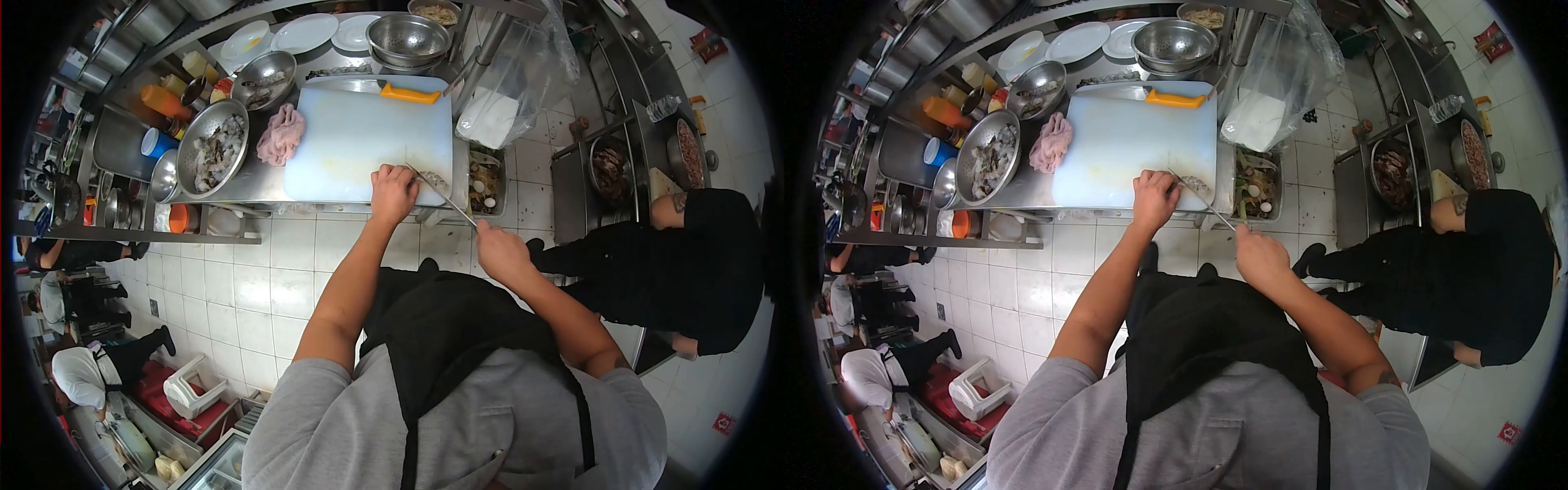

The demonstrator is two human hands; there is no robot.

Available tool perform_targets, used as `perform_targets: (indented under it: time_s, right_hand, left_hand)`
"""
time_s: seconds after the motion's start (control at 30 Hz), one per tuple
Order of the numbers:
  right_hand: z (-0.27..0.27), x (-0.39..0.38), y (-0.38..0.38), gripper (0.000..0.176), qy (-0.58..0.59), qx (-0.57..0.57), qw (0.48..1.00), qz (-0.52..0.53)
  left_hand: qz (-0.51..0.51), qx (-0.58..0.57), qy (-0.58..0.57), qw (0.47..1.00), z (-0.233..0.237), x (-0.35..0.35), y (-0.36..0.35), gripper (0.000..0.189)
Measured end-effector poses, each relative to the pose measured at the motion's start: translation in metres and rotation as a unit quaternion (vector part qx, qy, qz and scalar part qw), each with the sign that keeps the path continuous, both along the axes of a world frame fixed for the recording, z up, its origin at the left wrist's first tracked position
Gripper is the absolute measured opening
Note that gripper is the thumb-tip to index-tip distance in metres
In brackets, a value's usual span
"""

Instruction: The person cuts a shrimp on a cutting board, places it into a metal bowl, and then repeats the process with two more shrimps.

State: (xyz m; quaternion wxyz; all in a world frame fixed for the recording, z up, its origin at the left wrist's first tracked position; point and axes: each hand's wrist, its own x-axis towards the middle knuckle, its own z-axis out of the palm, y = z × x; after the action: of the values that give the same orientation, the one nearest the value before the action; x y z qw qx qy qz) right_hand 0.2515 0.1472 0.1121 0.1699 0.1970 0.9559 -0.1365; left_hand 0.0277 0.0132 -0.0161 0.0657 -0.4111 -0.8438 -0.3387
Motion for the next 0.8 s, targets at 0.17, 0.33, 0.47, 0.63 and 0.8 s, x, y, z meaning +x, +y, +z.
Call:
perform_targets:
  time_s: [0.17, 0.33, 0.47, 0.63, 0.8]
  right_hand:
    - [-0.011, -0.008, 0.0, 0.016, 0.002, -0.007, 1.0, -0.007]
    - [0.002, -0.01, -0.003, 0.017, 0.001, -0.022, 0.999, -0.025]
    - [0.009, 0.004, 0.001, 0.02, 0.024, -0.015, 0.999, -0.022]
    - [0.018, 0.009, -0.003, 0.023, -0.017, -0.002, 1.0, -0.016]
    - [0.005, 0.01, -0.003, 0.02, -0.017, 0.005, 1.0, -0.016]
  left_hand:
    - [0.0, 0.001, -0.003, 1.0, 0.001, 0.001, 0.0, 0.015]
    - [-0.008, -0.006, -0.008, 1.0, 0.002, 0.0, -0.003, 0.015]
    - [-0.005, -0.003, -0.02, 1.0, 0.005, 0.003, -0.007, 0.017]
    - [-0.017, 0.001, -0.015, 1.0, 0.006, 0.004, -0.002, 0.019]
    - [-0.015, -0.009, -0.001, 1.0, 0.002, 0.002, 0.001, 0.018]
